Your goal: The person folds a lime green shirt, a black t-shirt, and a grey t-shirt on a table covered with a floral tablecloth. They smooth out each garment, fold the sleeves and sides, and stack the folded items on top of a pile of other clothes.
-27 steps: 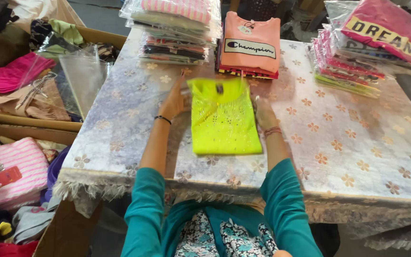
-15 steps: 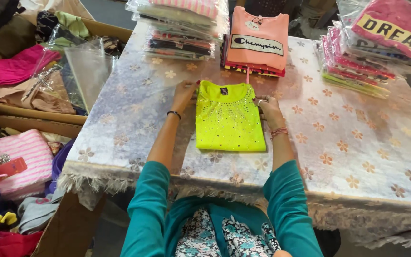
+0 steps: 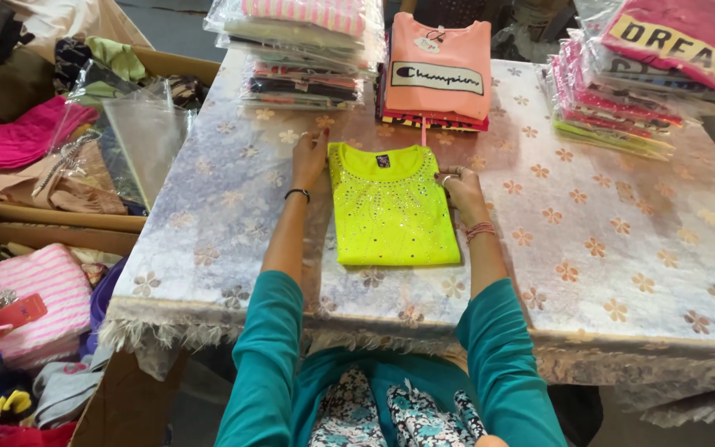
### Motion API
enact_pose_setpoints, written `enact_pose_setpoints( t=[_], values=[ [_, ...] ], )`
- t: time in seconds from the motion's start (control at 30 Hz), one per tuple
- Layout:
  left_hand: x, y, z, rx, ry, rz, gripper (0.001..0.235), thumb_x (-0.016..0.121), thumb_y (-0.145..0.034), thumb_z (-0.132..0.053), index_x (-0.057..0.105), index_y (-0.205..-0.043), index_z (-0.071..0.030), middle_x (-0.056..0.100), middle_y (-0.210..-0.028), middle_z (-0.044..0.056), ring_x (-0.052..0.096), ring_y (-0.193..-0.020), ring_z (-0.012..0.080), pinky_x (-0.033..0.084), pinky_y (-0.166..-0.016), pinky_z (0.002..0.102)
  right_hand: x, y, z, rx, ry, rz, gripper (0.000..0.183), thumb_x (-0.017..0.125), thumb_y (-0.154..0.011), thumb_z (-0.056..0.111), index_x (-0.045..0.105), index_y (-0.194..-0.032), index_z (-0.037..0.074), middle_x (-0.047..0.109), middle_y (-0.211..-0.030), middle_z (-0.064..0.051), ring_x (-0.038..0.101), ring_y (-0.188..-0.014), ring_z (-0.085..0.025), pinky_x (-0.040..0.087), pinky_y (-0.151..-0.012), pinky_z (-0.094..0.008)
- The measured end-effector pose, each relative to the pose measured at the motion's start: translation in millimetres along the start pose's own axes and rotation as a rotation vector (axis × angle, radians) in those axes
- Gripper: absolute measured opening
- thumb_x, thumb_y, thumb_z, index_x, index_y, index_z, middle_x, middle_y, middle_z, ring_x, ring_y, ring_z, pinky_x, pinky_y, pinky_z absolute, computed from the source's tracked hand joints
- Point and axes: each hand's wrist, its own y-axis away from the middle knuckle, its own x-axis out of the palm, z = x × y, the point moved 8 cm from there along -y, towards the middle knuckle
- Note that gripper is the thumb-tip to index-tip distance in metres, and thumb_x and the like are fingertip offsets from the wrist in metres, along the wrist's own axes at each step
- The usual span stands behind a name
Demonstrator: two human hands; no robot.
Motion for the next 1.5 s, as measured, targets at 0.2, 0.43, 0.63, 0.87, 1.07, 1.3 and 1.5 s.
enact_pose_setpoints(
  t=[0.2, 0.43, 0.63, 0.87, 1.07, 1.3, 1.5],
  values=[
    [4.9, -21.4, 39.2, 0.243, -0.024, 0.098, 0.066, 0.084, -0.075, -0.02, 0.056, -0.131, 0.001, 0.073, -0.089, 0.013, 0.073, -0.078, 0.0202, 0.06, -0.066, 0.031, 1.3, 1.8, 4.6, 0.022, 0.049, -0.002, 0.034, 0.069, -0.088, 0.008, 0.063, -0.119, -0.005, 0.074, -0.098, -0.008, 0.069, -0.074, -0.013, 0.055, -0.058, -0.027],
    [5.2, 25.6, 31.7, 0.142, -0.212, -0.08, 0.069, 0.086, -0.076, -0.024, 0.053, -0.127, 0.009, 0.075, -0.093, 0.022, 0.074, -0.084, 0.0292, 0.057, -0.075, 0.038, -0.3, -5.9, 1.9, -0.104, 0.164, -0.013, 0.041, 0.072, -0.086, 0.01, 0.061, -0.122, -0.006, 0.075, -0.103, -0.012, 0.072, -0.089, -0.015, 0.057, -0.073, -0.025],
    [-8.0, 73.5, -33.0, -0.096, -0.307, 0.232, 0.088, 0.086, -0.077, -0.039, 0.043, -0.132, 0.013, 0.07, -0.099, 0.019, 0.076, -0.075, 0.0261, 0.064, -0.055, 0.04, 0.2, 7.2, 12.7, -0.011, 0.208, -0.036, 0.045, 0.075, -0.088, 0.02, 0.061, -0.122, -0.005, 0.073, -0.107, -0.013, 0.069, -0.086, -0.015, 0.056, -0.07, -0.029],
    [13.7, 75.9, -10.8, -0.174, -0.227, 0.567, 0.103, 0.09, -0.072, -0.029, 0.028, -0.151, -0.004, 0.071, -0.099, 0.017, 0.072, -0.075, 0.0207, 0.062, -0.058, 0.035, 19.9, 24.3, 33.5, -0.03, 0.175, 0.214, 0.063, 0.077, -0.087, 0.01, 0.046, -0.139, -0.005, 0.073, -0.111, -0.013, 0.07, -0.092, -0.015, 0.056, -0.076, -0.029],
    [31.6, 71.8, -3.3, -0.097, 0.116, 0.486, 0.122, 0.092, -0.064, -0.012, 0.008, -0.152, -0.004, 0.07, -0.105, 0.01, 0.072, -0.089, 0.0191, 0.061, -0.069, 0.034, 32.6, 44.1, 51.9, -0.01, 0.024, 0.324, 0.076, 0.069, -0.082, -0.003, 0.035, -0.149, 0.005, 0.072, -0.116, -0.011, 0.071, -0.098, -0.014, 0.056, -0.083, -0.026],
    [38.5, 23.3, 54.0, 0.146, -0.128, 0.161, 0.11, 0.099, -0.078, -0.029, 0.02, -0.141, 0.016, 0.064, -0.114, 0.025, 0.073, -0.098, 0.0294, 0.061, -0.079, 0.036, 29.9, 49.3, 52.6, 0.034, -0.031, 0.367, 0.066, 0.061, -0.089, 0.0, 0.045, -0.152, 0.009, 0.064, -0.134, -0.007, 0.065, -0.101, -0.01, 0.054, -0.077, -0.022],
    [-1.5, 115.3, -77.0, -0.186, -0.374, 0.295, 0.078, 0.074, -0.079, -0.034, 0.043, -0.136, 0.009, 0.07, -0.116, 0.025, 0.074, -0.104, 0.0375, 0.063, -0.075, 0.044, 21.2, 18.0, 18.3, 0.032, 0.044, 0.322, 0.05, 0.059, -0.097, 0.006, 0.058, -0.146, 0.009, 0.062, -0.113, -0.002, 0.055, -0.08, -0.005, 0.046, -0.063, -0.022]
  ],
)
